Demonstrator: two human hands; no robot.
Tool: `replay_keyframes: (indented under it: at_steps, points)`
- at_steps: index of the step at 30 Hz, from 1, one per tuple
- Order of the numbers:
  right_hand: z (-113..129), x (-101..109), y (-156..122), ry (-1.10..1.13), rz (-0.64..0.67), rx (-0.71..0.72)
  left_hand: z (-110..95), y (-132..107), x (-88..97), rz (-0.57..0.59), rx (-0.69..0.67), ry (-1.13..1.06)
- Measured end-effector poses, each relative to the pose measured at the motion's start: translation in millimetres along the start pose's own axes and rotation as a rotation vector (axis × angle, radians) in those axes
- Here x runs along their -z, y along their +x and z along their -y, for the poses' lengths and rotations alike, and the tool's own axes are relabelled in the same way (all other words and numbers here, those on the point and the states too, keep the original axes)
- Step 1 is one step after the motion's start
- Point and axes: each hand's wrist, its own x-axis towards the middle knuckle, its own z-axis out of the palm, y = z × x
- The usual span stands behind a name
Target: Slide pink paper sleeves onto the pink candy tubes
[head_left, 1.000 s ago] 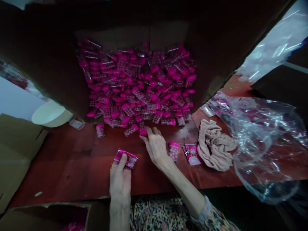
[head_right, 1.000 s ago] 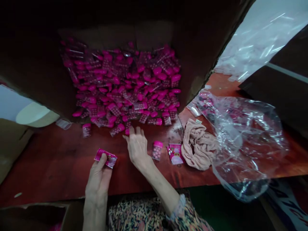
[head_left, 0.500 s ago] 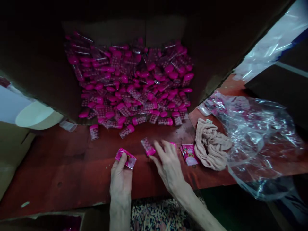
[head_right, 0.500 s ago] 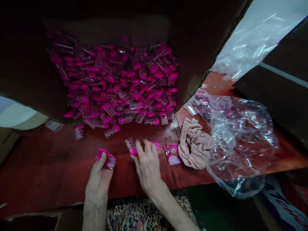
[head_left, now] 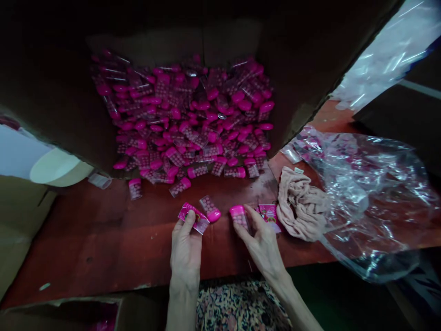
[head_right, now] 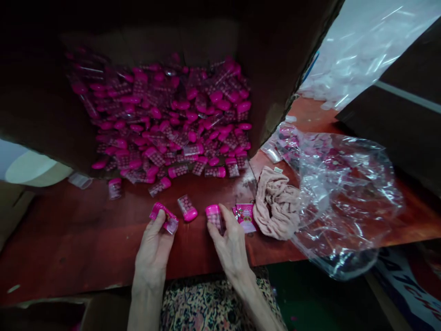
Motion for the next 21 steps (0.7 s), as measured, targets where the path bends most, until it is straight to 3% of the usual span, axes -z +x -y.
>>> replay_keyframes:
  at_steps: [3,6,13,21]
  points:
    - [17,7,-12,0.217,0.057,-0.081,2,-2,-6.9,0.023,-0.018,0.007]
    - [36,7,-22,0.278,0.088,-0.033,5,-1,-9.9,0.061,-0.022,0.013]
    - [49,-6,-24,0.137,-0.092,0.259,12,-4,-14.0,0.108,0.066,-0.012]
    - [47,-3,-25,0.09,-0.15,0.27,14,-2,-15.1,0.088,0.155,-0.02]
